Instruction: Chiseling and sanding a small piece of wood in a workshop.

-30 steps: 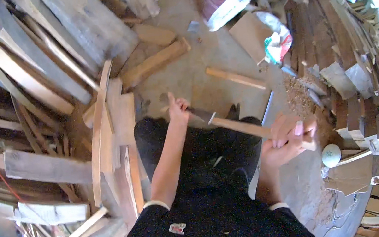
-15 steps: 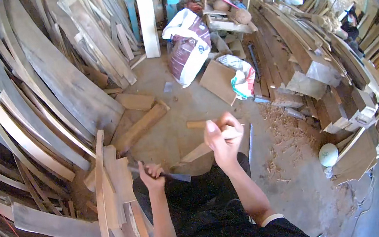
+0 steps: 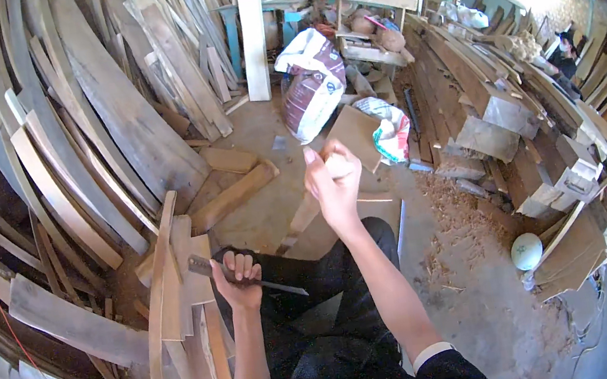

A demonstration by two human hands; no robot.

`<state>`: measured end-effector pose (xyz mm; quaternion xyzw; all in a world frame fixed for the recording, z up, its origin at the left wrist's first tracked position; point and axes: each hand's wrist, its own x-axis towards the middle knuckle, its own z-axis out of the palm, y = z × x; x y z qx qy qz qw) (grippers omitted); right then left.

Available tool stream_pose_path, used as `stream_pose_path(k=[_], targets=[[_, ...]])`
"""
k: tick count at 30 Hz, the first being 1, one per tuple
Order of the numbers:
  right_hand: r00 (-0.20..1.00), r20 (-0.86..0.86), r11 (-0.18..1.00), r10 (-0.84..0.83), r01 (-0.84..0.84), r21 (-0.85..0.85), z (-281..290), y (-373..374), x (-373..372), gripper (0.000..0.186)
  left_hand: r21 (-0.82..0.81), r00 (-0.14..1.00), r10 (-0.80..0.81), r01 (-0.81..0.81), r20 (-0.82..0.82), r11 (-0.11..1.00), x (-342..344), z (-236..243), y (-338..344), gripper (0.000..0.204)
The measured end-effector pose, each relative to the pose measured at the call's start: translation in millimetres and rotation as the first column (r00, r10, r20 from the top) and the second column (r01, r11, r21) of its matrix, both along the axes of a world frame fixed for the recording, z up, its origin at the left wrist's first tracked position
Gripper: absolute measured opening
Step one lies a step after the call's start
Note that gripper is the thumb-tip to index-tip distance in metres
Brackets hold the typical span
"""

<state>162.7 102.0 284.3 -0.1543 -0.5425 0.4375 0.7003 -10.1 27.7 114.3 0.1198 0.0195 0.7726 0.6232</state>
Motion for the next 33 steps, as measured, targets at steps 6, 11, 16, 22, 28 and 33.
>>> stream_pose_path(k=[6, 11, 16, 22, 28, 33], targets=[[0.996, 0.08, 0.995, -0.028, 0.019, 0.102, 8.8, 6.3, -4.7, 0.033, 0.208, 0.994, -0.044, 0.064, -0.096, 0.976, 21.6, 24.5, -21.3, 0.046], [0.993, 0.115, 0.997, -0.009, 0.0, 0.073, 6.5, 10.4, 2.3, 0.033, 0.246, 0.998, 0.004, 0.012, -0.063, 0.969, 24.4, 54.8, -37.7, 0.046], [0.981, 0.171, 0.996, -0.093, 0.09, 0.02, 2.3, 17.8, -4.8, 0.037, 0.314, 0.967, 0.108, -0.031, -0.229, 0.949, 25.6, 65.0, -36.6, 0.042], [0.973, 0.228, 0.999, -0.042, 0.04, 0.015, 12.6, 70.8, 9.5, 0.043, 0.209, 0.947, 0.165, -0.109, -0.275, 0.972, 52.1, 48.3, -28.0, 0.036], [0.968, 0.246, 0.999, 0.043, -0.039, -0.021, -18.5, 126.3, 8.4, 0.044, 0.065, 0.83, 0.5, -0.5, -0.248, 0.863, 36.2, 95.7, -2.0, 0.03], [0.83, 0.553, 0.996, 0.078, -0.036, -0.085, -40.4, 113.6, -7.9, 0.046, 0.169, 0.701, 0.632, -0.615, -0.331, 0.77, 22.9, 73.6, 12.5, 0.023]])
